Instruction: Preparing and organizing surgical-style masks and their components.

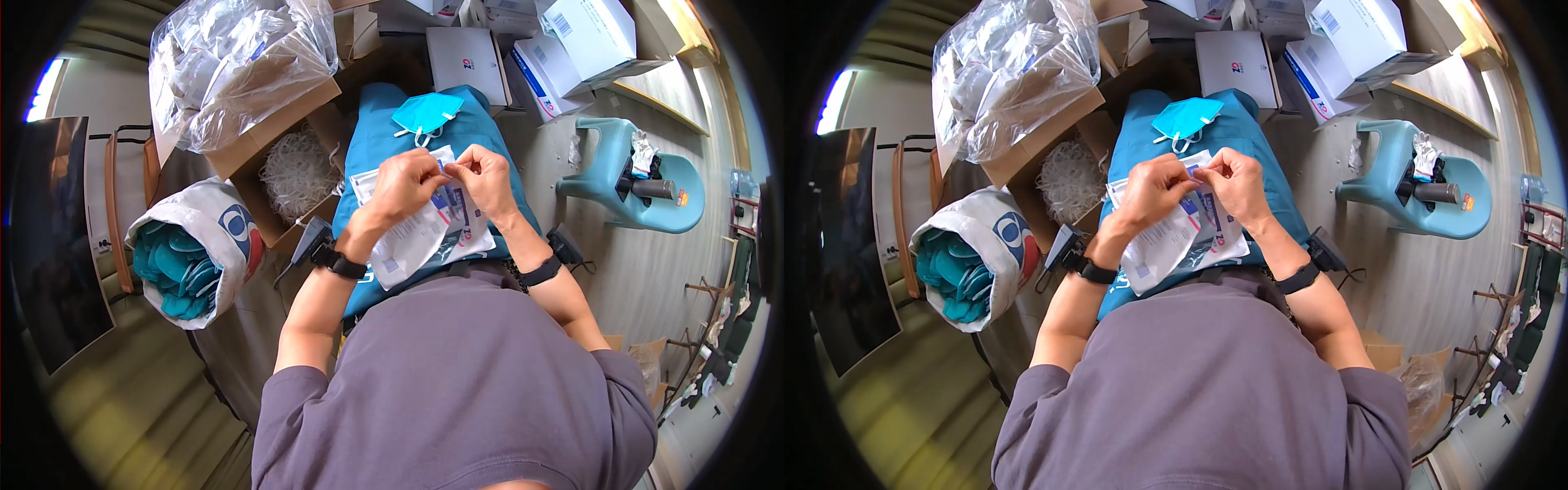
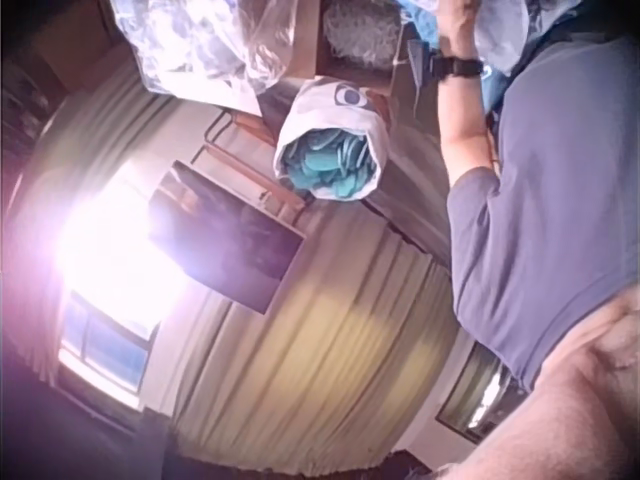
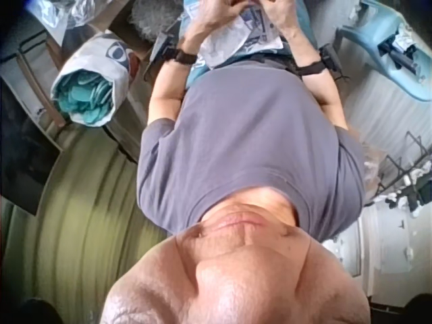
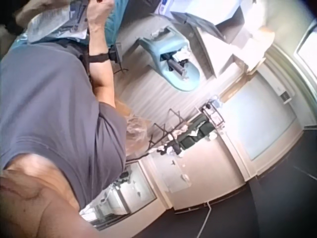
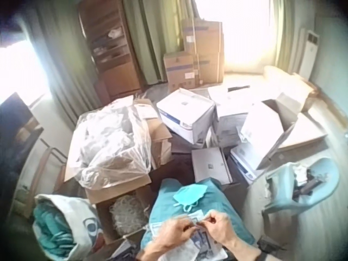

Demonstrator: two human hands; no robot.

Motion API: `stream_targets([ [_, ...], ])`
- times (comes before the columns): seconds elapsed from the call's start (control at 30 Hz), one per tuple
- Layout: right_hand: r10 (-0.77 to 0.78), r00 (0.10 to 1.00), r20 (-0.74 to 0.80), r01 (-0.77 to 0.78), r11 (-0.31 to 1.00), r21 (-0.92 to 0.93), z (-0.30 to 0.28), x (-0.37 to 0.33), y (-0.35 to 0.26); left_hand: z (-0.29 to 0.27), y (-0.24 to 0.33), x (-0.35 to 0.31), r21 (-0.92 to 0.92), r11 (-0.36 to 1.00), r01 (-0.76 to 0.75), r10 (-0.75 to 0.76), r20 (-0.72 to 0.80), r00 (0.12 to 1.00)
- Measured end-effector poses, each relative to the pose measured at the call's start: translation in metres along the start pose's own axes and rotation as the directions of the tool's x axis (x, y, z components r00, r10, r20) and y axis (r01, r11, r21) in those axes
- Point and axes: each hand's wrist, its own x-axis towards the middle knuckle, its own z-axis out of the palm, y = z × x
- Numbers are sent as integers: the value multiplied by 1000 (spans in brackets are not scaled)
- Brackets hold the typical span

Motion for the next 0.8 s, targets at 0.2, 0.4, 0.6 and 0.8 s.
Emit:
stream_targets([
  [0.2, 96, 985, -145, -117, 983, -144, 3, 8, 25, 12, 43, -30, 29, 927, -373, 374, -70, 925],
  [0.4, 31, 990, -135, -98, 846, -524, -3, 11, 31, -49, 73, -62, -395, 916, -62, 63, -11, 998],
  [0.6, -163, 984, -71, 62, 687, -724, -5, -3, 64, -96, 73, -85, -580, 781, -230, 98, -251, 963],
  [0.8, -205, 960, 188, 269, 858, -437, -7, -36, 45, -76, 32, -53, -207, 977, 53, -96, -205, 974],
])
